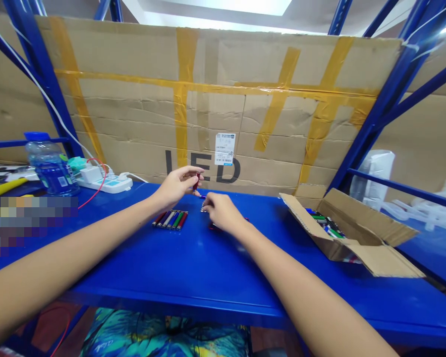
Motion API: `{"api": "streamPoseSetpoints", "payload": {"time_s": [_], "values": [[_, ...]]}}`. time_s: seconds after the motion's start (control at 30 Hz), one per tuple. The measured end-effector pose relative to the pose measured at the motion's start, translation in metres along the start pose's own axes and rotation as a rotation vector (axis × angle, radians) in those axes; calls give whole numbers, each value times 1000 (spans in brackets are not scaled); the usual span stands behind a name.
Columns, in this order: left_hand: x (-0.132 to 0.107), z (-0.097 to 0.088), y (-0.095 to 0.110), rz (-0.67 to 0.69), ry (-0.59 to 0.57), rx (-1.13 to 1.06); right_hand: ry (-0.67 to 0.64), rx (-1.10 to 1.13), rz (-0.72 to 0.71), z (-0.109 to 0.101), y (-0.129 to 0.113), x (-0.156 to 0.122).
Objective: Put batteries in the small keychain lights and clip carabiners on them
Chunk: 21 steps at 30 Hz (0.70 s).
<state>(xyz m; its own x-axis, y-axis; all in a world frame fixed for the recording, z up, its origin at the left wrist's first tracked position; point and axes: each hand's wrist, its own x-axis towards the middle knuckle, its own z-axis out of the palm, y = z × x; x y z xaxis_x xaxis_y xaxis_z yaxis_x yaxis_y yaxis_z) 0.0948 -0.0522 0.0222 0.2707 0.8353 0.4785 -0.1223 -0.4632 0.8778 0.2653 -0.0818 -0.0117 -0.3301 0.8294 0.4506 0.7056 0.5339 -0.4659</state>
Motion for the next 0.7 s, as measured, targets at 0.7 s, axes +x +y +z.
{"api": "streamPoseSetpoints", "payload": {"time_s": [0.7], "values": [[-21,12,-4,213,-244,504,148,452,22,-34,8,-3]]}}
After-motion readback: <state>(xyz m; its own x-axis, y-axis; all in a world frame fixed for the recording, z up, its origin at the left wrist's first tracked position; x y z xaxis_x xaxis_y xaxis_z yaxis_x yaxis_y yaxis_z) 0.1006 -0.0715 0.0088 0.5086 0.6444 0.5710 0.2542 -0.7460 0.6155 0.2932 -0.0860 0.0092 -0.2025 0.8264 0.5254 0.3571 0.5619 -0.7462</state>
